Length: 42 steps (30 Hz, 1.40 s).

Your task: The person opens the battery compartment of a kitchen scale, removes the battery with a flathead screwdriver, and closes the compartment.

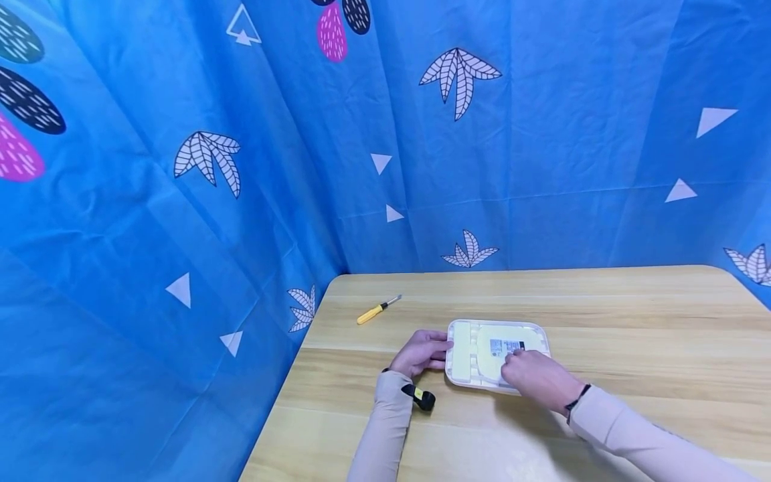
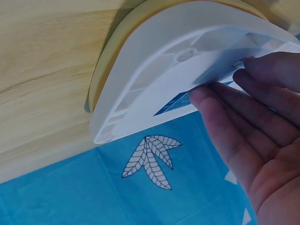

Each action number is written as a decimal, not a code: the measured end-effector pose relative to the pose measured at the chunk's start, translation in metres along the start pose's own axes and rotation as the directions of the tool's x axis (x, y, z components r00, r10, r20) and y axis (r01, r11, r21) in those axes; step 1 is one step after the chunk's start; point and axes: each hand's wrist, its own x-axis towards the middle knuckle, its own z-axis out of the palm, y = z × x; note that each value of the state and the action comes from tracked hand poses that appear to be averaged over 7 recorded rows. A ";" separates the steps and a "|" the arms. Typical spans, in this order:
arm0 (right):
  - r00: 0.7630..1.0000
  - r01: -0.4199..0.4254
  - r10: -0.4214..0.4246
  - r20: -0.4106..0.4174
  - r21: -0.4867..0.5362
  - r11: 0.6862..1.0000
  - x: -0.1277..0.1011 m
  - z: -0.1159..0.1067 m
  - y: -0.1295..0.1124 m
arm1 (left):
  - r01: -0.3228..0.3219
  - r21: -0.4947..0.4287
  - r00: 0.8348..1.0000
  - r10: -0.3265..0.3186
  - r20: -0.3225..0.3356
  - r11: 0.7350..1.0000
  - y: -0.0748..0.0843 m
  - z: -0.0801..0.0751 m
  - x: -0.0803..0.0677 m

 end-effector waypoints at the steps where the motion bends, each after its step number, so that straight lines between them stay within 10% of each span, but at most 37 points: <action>1: 1.000 0.009 -0.009 -0.006 -0.008 1.000 0.000 0.000 0.000 | -0.003 0.003 1.000 0.003 -0.001 1.000 0.000 0.000 0.000; 20: 0.998 0.053 -0.054 -0.013 -0.044 0.998 0.002 0.004 0.001 | 0.009 -0.002 1.000 -0.009 -0.004 1.000 0.000 -0.001 0.001; 33: 0.995 -0.102 0.101 0.020 0.268 0.958 0.007 0.000 0.011 | 0.011 -0.007 1.000 -0.011 -0.004 1.000 0.001 -0.002 -0.001; 42: 0.987 -0.157 0.158 0.019 0.248 0.956 0.007 -0.003 0.014 | 0.004 0.002 1.000 -0.004 -0.009 1.000 0.001 -0.001 -0.002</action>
